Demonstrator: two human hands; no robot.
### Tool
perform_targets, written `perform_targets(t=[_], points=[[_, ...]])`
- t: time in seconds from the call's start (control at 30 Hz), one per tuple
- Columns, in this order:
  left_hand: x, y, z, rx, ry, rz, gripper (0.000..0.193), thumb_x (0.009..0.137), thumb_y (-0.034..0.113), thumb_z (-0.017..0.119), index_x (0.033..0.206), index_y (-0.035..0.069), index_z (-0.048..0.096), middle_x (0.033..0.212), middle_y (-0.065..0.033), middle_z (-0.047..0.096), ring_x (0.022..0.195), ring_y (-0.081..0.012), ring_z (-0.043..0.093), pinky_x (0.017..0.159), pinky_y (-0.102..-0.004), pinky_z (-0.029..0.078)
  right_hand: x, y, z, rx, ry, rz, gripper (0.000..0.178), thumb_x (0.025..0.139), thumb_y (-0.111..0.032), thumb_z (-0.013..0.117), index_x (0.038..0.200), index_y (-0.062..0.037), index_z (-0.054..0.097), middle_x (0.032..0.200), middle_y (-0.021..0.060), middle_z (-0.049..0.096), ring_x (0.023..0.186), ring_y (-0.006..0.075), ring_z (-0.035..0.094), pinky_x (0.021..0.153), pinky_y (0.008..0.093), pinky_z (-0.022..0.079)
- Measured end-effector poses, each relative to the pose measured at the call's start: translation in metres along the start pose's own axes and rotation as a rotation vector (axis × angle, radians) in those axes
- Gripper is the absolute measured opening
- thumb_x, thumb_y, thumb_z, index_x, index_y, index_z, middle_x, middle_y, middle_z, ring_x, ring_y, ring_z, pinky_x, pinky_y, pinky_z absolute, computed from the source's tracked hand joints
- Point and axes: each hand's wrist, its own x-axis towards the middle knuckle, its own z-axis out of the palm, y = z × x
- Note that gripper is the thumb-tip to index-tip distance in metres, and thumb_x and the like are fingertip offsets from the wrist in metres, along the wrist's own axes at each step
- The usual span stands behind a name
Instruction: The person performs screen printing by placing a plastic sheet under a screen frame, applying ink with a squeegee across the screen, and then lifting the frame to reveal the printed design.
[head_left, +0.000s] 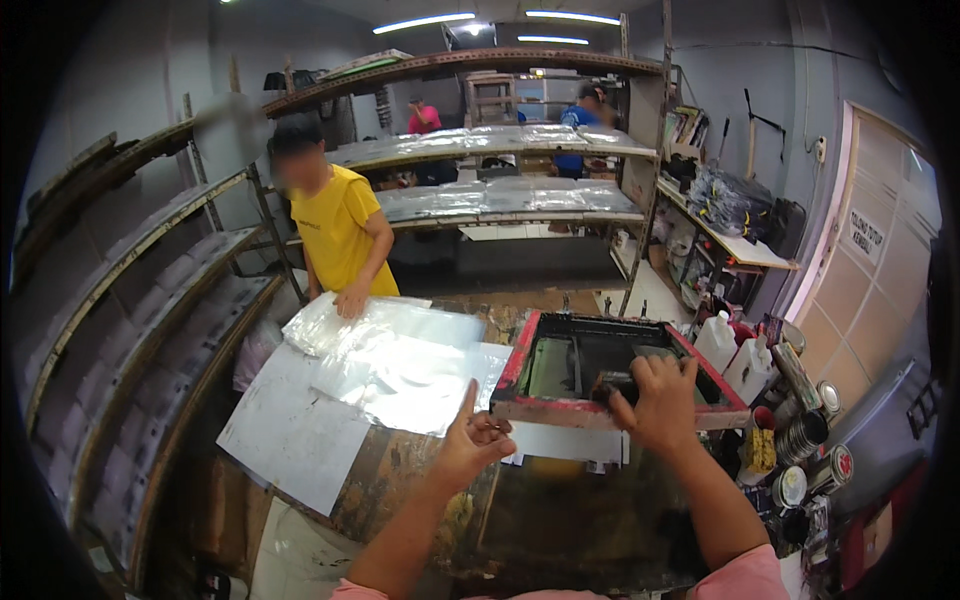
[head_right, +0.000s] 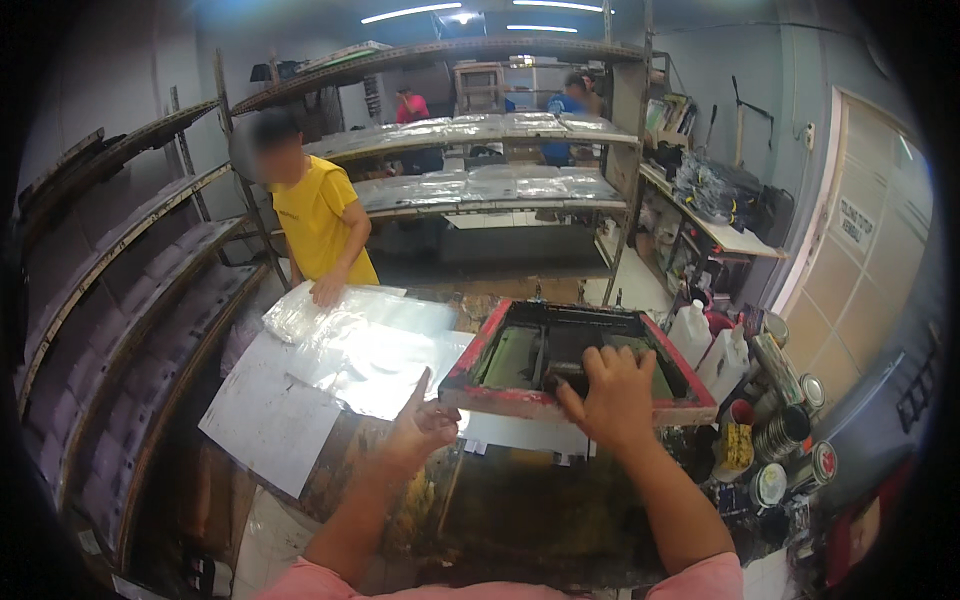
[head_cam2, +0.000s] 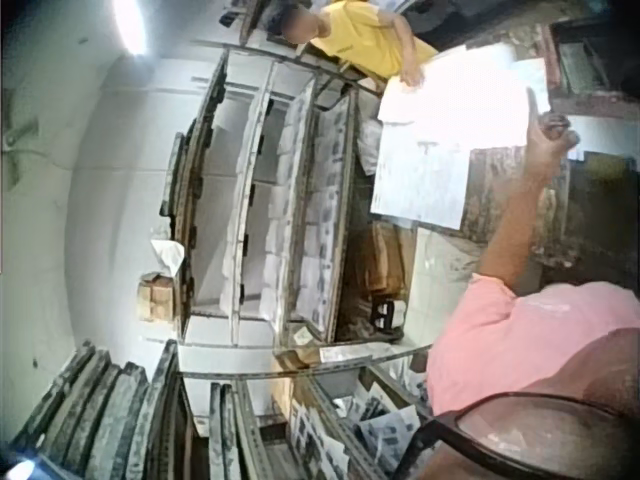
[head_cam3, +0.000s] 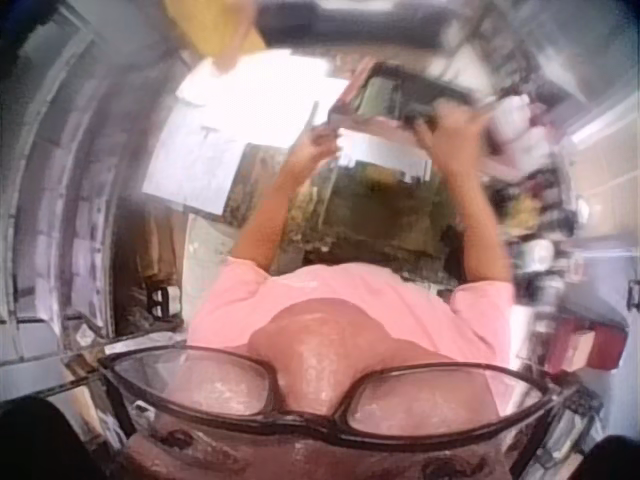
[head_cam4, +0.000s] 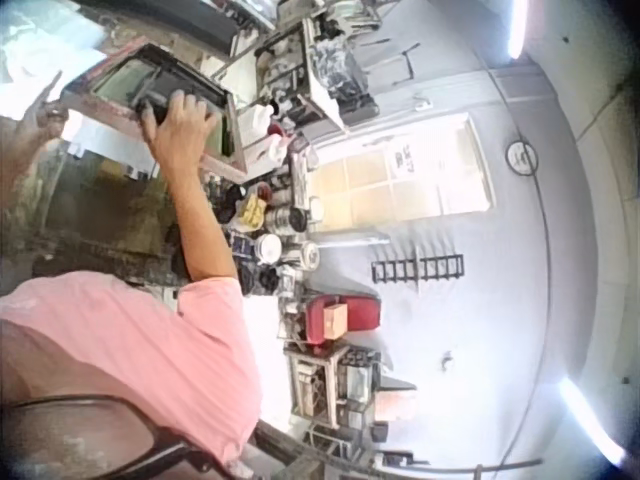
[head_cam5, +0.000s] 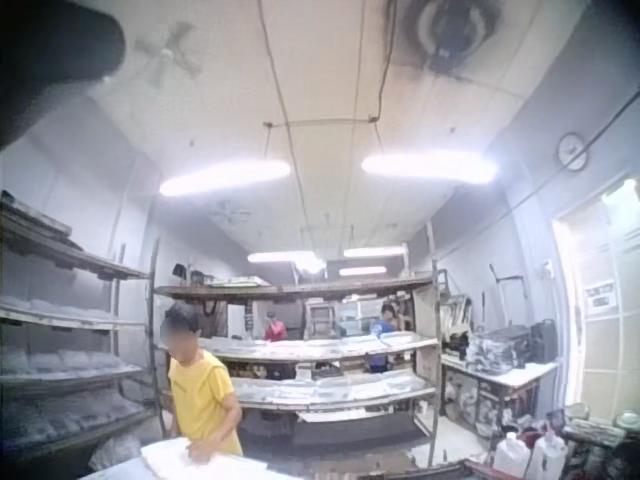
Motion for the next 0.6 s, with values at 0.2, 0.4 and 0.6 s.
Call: perform_targets(t=[0.2,0.4,0.6], points=[[-0.02,-0.066,0.009,0.751,0.293,-0.116,0.092,0.069,0.038,0.103,0.142,-0.001,0.064,0.123,-0.0135,0.076,0.113,-0.0254,0.071,0.099,-0.0394,0.056,-0.072,0.022,0.048,0.008,-0.165,-0.105,0.063,0.076,-0.022,0.084,0.127,-0.0029,0.052,0.115,0.0156,0.058,0.113,0.0365,0.056,0.1,0.0558,0.035],[-0.041,-0.117,-0.025,1.364,0.288,0.081,0.087,0.056,0.054,0.102,0.124,0.006,0.076,0.107,-0.0089,0.068,0.111,-0.0304,0.062,0.102,-0.0468,0.046,-0.1,0.039,0.077,-0.004,-0.454,0.02,0.058,0.075,-0.013,0.082,0.122,-0.0059,0.05,0.113,0.0136,0.056,0.111,0.0348,0.056,0.095,0.0538,0.036],[-0.043,-0.153,-0.042,1.505,0.258,0.164,0.094,0.049,0.068,0.096,0.119,0.008,0.079,0.101,-0.0063,0.057,0.108,-0.0301,0.053,0.096,-0.053,0.033,-0.132,0.022,0.113,0.014,-0.501,-0.018,0.048,0.075,-0.01,0.079,0.115,-0.0085,0.052,0.107,0.0108,0.056,0.107,0.0326,0.057,0.096,0.0541,0.036]])
